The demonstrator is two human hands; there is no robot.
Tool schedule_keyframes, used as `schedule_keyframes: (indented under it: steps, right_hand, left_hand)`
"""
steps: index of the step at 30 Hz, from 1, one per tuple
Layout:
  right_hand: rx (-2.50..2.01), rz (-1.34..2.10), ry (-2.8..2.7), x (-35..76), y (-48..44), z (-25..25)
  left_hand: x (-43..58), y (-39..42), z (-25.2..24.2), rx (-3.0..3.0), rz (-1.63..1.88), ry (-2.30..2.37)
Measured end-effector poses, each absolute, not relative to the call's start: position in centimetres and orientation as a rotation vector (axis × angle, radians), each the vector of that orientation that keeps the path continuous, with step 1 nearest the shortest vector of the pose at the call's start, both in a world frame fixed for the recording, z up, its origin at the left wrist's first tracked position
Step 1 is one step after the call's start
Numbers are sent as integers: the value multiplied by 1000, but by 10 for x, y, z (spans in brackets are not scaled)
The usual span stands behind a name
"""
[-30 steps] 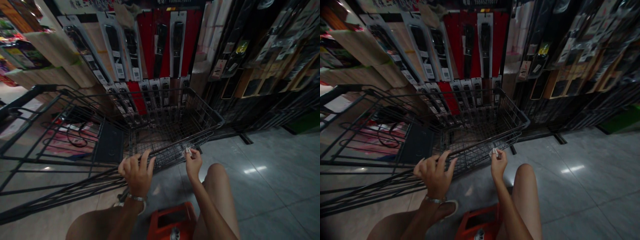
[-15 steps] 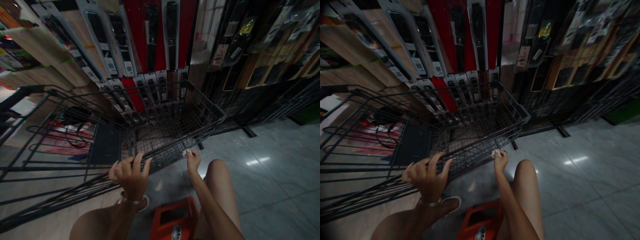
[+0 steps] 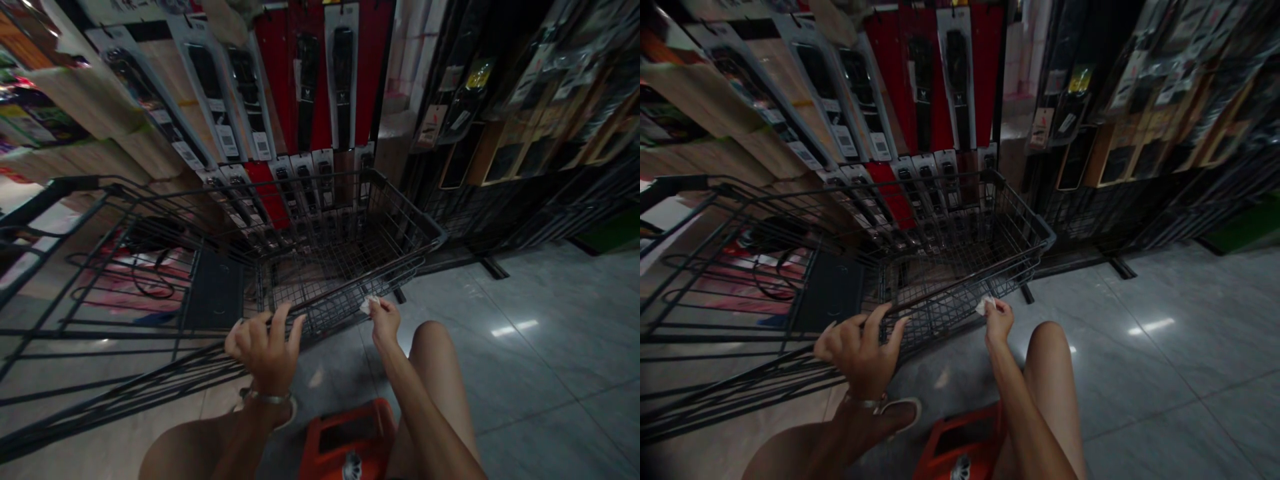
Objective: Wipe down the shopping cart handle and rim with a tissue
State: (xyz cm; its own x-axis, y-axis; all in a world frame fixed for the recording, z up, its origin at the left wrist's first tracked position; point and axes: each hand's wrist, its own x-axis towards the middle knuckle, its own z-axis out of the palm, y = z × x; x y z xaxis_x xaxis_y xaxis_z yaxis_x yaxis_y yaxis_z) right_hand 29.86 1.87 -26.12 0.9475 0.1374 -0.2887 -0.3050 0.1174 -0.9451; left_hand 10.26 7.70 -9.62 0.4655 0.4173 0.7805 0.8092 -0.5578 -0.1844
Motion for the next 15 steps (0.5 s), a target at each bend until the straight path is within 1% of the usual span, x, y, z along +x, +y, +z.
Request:
schedule_keyframes:
  steps: [7, 12, 15]
  right_hand:
    - [-1301, 382, 181, 290, 30, -228]
    - [-1179, 449, 257, 285, 28, -211]
    - [-1139, 517, 231, 282, 21, -202]
  left_hand:
    - [99, 76, -97, -2280, -949, -1075]
    - [102, 77, -97, -2229, -1045, -1023]
    - [103, 77, -96, -2195, -1023, -999]
